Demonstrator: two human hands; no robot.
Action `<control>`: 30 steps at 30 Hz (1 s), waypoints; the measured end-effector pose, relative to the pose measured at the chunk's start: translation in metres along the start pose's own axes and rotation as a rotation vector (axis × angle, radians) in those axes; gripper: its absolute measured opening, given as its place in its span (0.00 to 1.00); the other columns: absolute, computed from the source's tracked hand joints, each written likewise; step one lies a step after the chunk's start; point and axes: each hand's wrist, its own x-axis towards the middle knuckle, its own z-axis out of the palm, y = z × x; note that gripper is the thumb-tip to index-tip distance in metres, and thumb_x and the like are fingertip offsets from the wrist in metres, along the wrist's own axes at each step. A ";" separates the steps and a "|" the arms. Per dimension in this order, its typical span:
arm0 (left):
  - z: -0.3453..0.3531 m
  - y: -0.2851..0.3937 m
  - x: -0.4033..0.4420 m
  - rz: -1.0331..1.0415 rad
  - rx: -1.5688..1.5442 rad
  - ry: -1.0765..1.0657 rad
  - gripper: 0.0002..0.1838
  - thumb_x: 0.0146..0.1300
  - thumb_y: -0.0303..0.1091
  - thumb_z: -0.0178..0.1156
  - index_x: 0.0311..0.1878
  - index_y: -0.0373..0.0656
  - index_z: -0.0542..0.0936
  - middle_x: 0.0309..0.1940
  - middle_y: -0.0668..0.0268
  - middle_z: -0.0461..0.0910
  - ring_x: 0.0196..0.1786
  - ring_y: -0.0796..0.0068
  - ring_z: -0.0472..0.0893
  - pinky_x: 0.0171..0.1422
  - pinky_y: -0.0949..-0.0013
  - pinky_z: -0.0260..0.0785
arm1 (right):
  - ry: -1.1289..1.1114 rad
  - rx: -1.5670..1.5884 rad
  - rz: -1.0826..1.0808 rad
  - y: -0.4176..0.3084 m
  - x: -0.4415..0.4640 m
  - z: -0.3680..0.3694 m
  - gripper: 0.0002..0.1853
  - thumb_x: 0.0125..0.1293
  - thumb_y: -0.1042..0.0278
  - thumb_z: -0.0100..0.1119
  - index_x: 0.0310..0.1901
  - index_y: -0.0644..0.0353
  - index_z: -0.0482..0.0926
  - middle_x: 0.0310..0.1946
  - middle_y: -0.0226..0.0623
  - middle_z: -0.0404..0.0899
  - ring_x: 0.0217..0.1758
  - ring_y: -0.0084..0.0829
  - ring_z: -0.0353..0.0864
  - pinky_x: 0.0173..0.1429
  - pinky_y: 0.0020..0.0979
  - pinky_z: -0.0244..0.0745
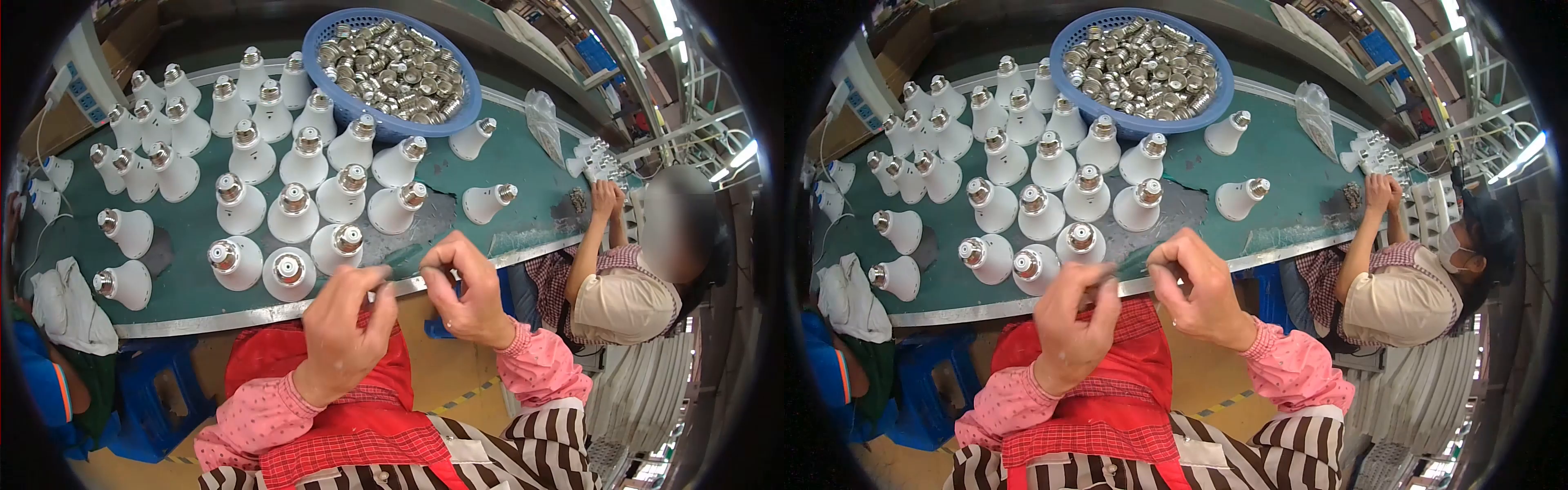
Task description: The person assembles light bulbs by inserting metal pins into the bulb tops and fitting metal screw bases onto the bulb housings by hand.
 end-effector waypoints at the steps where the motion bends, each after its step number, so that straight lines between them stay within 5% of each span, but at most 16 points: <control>1: -0.004 0.000 -0.001 0.212 0.173 0.135 0.14 0.68 0.17 0.65 0.56 0.32 0.81 0.43 0.57 0.86 0.36 0.74 0.83 0.39 0.75 0.74 | 0.008 -0.009 -0.015 -0.002 0.005 0.001 0.08 0.67 0.85 0.65 0.43 0.64 0.78 0.35 0.34 0.75 0.29 0.23 0.75 0.32 0.28 0.69; 2: -0.009 -0.001 0.000 0.271 0.285 0.135 0.25 0.64 0.14 0.65 0.65 0.32 0.78 0.54 0.52 0.83 0.43 0.64 0.84 0.40 0.71 0.77 | 0.016 -0.021 -0.029 -0.003 0.011 0.002 0.07 0.67 0.85 0.65 0.43 0.64 0.78 0.35 0.34 0.75 0.29 0.23 0.75 0.32 0.28 0.69; 7: 0.008 -0.007 0.019 0.053 0.289 0.137 0.33 0.65 0.15 0.65 0.74 0.31 0.72 0.60 0.50 0.79 0.49 0.56 0.83 0.43 0.64 0.79 | 0.011 -0.066 -0.111 -0.013 0.040 0.013 0.07 0.68 0.83 0.65 0.43 0.64 0.77 0.35 0.36 0.76 0.29 0.28 0.78 0.33 0.32 0.72; 16: 0.005 -0.019 0.019 0.060 0.072 0.161 0.25 0.62 0.14 0.69 0.63 0.35 0.81 0.48 0.55 0.79 0.36 0.67 0.82 0.36 0.66 0.75 | -0.091 -0.204 -0.234 -0.020 0.054 0.019 0.10 0.62 0.84 0.66 0.43 0.64 0.77 0.36 0.43 0.75 0.35 0.47 0.80 0.38 0.42 0.76; 22: 0.003 -0.024 0.019 0.103 0.067 0.183 0.24 0.61 0.14 0.69 0.62 0.34 0.81 0.47 0.55 0.79 0.37 0.64 0.82 0.36 0.65 0.75 | -0.126 -0.374 -0.357 -0.024 0.060 0.022 0.12 0.60 0.84 0.67 0.43 0.64 0.76 0.36 0.43 0.73 0.38 0.47 0.79 0.39 0.44 0.76; 25: -0.001 -0.021 0.018 0.024 0.042 0.135 0.25 0.62 0.15 0.69 0.63 0.34 0.79 0.49 0.55 0.78 0.45 0.54 0.85 0.44 0.58 0.80 | -0.158 -0.431 -0.379 -0.029 0.063 0.022 0.12 0.60 0.83 0.68 0.43 0.64 0.76 0.37 0.43 0.73 0.38 0.47 0.80 0.40 0.43 0.77; 30: 0.001 -0.027 0.017 0.069 0.031 0.196 0.25 0.59 0.13 0.69 0.61 0.34 0.81 0.48 0.56 0.80 0.32 0.66 0.81 0.35 0.66 0.74 | -0.207 -0.457 -0.382 -0.030 0.067 0.022 0.12 0.61 0.82 0.67 0.43 0.64 0.76 0.37 0.44 0.73 0.39 0.47 0.80 0.41 0.44 0.77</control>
